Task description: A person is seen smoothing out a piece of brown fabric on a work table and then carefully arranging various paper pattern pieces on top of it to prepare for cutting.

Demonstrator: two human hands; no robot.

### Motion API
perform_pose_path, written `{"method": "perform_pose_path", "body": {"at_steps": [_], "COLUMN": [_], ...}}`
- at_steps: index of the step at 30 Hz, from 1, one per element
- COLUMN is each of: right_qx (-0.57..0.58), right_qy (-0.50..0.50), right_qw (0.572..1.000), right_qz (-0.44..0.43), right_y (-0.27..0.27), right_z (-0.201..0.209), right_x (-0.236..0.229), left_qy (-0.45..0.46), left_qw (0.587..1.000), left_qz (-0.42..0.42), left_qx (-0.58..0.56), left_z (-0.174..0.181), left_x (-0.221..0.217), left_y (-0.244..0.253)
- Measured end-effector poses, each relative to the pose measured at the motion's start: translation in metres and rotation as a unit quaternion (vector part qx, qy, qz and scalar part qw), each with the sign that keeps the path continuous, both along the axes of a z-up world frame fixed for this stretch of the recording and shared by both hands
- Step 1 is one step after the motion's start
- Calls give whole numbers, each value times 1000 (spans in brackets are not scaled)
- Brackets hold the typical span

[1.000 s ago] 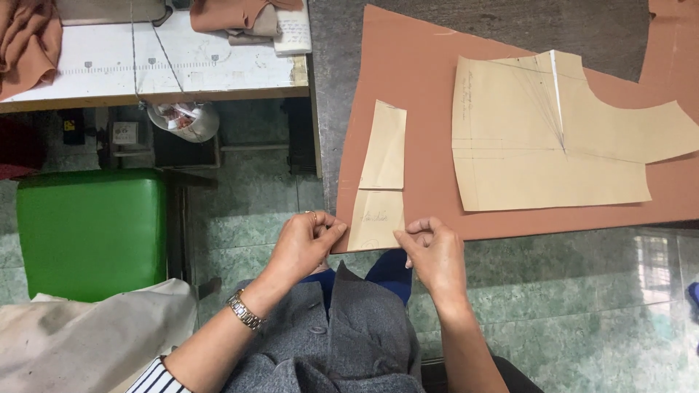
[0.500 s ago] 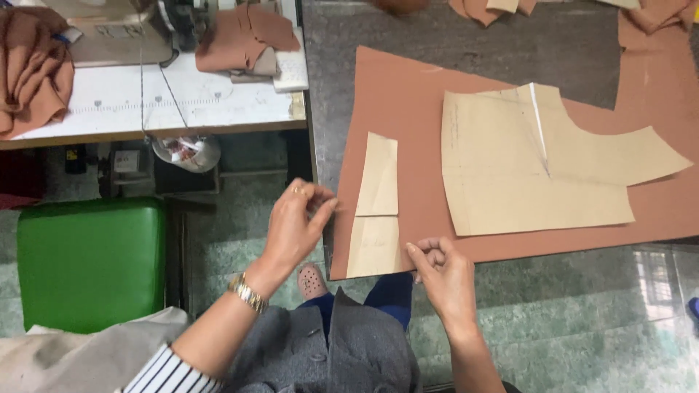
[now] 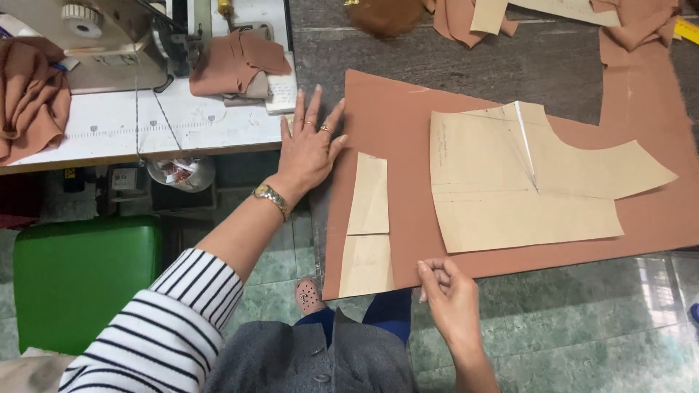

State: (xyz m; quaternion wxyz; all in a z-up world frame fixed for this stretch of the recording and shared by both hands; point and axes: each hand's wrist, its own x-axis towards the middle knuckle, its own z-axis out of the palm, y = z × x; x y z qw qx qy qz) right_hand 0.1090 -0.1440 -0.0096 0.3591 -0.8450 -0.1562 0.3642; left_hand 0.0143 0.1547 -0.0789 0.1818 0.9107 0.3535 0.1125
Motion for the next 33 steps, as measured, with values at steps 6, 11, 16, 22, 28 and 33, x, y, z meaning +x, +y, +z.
{"method": "perform_pose_path", "body": {"at_steps": [6,11,16,22,28,33], "right_qx": [-6,4,25,20,7,17], "right_qy": [-2,0,-9,-14,-11,-12], "right_qw": [1000,1000,999,999,1000,999], "right_qz": [1,1,20,22,23,24], "right_y": [-8,-13,-14,-13,-15,-16], "right_z": [-9,-14,-15,-12,-16,-17], "right_x": [6,9,8,5,3,3], "left_qy": [-1,-62,-47,-54,-60,-62], "left_qw": [990,975,971,976,980,982], "left_qz": [19,31,43,44,45,45], "left_qx": [-140,-212,-229,-204,-184,-175], "left_z": [0,-19,-15,-22,-34,-39], "left_x": [5,4,5,7,8,8], "left_y": [17,25,25,25,28,29]}}
